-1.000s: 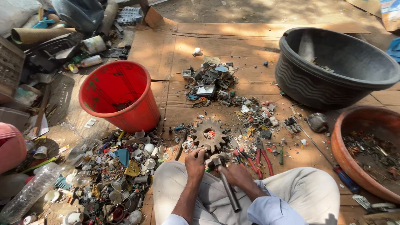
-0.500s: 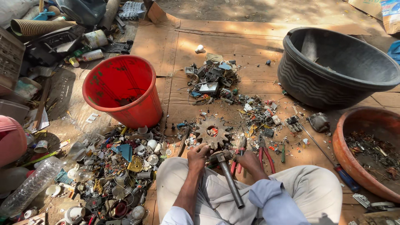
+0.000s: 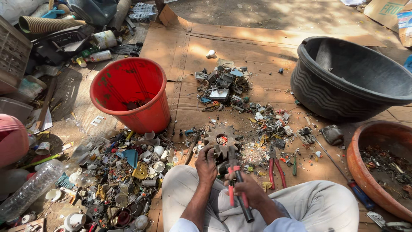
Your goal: The person sits on a cardboard sheet and uses a hammer to strike a metal gear-like object, breaking it into smaller pieces. They then use pliers to manipulate and separate small electronic components from the debris, occasionally picking up and discarding parts into a nearby bucket.
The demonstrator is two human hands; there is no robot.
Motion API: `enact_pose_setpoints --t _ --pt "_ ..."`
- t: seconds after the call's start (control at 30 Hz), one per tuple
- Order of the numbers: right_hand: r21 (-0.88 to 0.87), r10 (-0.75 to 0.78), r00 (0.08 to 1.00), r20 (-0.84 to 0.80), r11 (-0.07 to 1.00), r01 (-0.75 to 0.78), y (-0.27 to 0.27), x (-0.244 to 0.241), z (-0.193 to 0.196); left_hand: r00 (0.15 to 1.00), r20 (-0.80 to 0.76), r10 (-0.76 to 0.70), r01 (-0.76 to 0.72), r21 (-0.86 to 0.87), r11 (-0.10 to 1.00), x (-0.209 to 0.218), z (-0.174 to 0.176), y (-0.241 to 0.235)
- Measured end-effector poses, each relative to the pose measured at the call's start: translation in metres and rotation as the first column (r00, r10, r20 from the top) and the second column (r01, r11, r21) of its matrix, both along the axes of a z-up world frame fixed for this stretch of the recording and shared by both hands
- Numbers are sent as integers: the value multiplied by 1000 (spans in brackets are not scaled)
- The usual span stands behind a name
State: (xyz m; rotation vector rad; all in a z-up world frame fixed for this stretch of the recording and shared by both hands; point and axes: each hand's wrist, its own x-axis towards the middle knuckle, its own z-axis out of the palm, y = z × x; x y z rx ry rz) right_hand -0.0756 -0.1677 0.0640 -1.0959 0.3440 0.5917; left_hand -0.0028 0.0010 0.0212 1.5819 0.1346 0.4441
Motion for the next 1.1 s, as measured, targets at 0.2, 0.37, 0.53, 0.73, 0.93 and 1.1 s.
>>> enact_pose_setpoints --t 0.2,0.37,0.53,0.73,0.93,1.1 --pt "-522 286 953 98 830 -195 8 0 -4 998 -51 47 -44 60 997 -1 3 4" --pt "-589 331 936 116 782 -203 5 3 -12 998 54 30 -37 145 989 0 1 0" --pt "-660 389 874 290 743 -112 2 3 -29 1000 -13 -4 5 83 997 -2 4 0" --pt "-721 327 943 53 666 -191 16 3 -7 999 -33 -24 23 -22 1000 -2 -4 -2" --pt "-865 407 830 381 474 165 26 -2 -31 977 -86 -197 61 -768 637 8 -17 -11" --pt "-889 469 813 346 440 125 31 -5 -42 882 -314 -351 -223 -935 277 10 -15 -5"
